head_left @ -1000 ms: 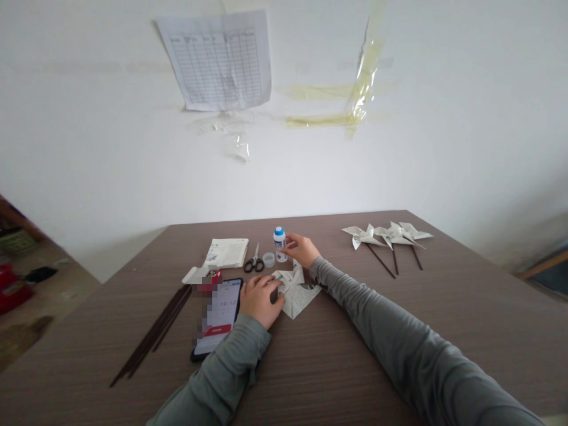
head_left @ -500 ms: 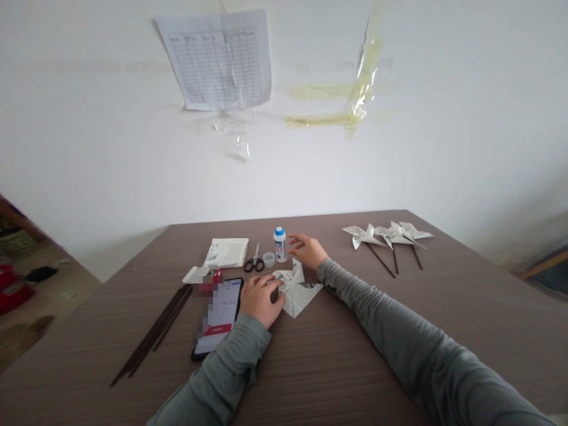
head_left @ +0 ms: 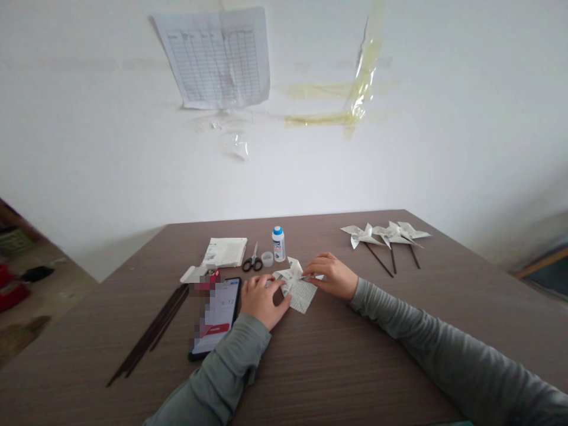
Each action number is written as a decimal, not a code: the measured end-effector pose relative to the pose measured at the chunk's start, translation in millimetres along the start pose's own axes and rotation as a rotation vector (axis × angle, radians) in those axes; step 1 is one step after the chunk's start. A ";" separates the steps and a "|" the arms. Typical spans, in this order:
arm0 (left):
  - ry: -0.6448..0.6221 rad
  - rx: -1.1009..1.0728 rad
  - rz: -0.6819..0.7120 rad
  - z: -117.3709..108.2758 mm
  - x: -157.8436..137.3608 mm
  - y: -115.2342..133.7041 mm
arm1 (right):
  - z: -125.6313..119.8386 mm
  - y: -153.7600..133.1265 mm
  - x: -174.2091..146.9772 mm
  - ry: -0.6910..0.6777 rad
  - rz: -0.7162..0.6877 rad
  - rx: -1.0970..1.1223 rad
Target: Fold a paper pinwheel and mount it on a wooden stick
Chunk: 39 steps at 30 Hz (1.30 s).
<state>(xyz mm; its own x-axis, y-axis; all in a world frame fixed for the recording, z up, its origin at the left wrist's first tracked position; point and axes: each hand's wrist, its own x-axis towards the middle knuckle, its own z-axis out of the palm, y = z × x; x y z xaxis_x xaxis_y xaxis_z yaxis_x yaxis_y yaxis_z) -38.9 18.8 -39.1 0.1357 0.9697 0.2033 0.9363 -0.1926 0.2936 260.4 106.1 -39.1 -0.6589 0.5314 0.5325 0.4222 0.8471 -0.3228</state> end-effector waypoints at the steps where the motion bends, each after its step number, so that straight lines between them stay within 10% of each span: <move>1: 0.001 0.003 0.000 0.6 -0.2 -0.4 | -0.7 -4.2 -4.0 -0.036 -0.021 -0.006; 15: -0.014 0.059 0.001 -1.8 -1.3 6.6 | 1.1 -30.9 -9.8 -0.288 -0.040 -0.149; 39: -0.010 0.026 0.002 -0.3 -0.5 9.6 | 14.2 -20.9 -10.0 -0.048 0.165 0.169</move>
<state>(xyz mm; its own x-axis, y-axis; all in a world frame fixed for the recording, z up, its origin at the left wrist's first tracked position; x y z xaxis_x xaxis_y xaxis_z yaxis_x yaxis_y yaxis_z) -30.1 16.4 -36.1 0.1403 0.9708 0.1948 0.9442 -0.1904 0.2689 249.4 83.3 -48.8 -0.6201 0.6596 0.4247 0.4192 0.7362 -0.5313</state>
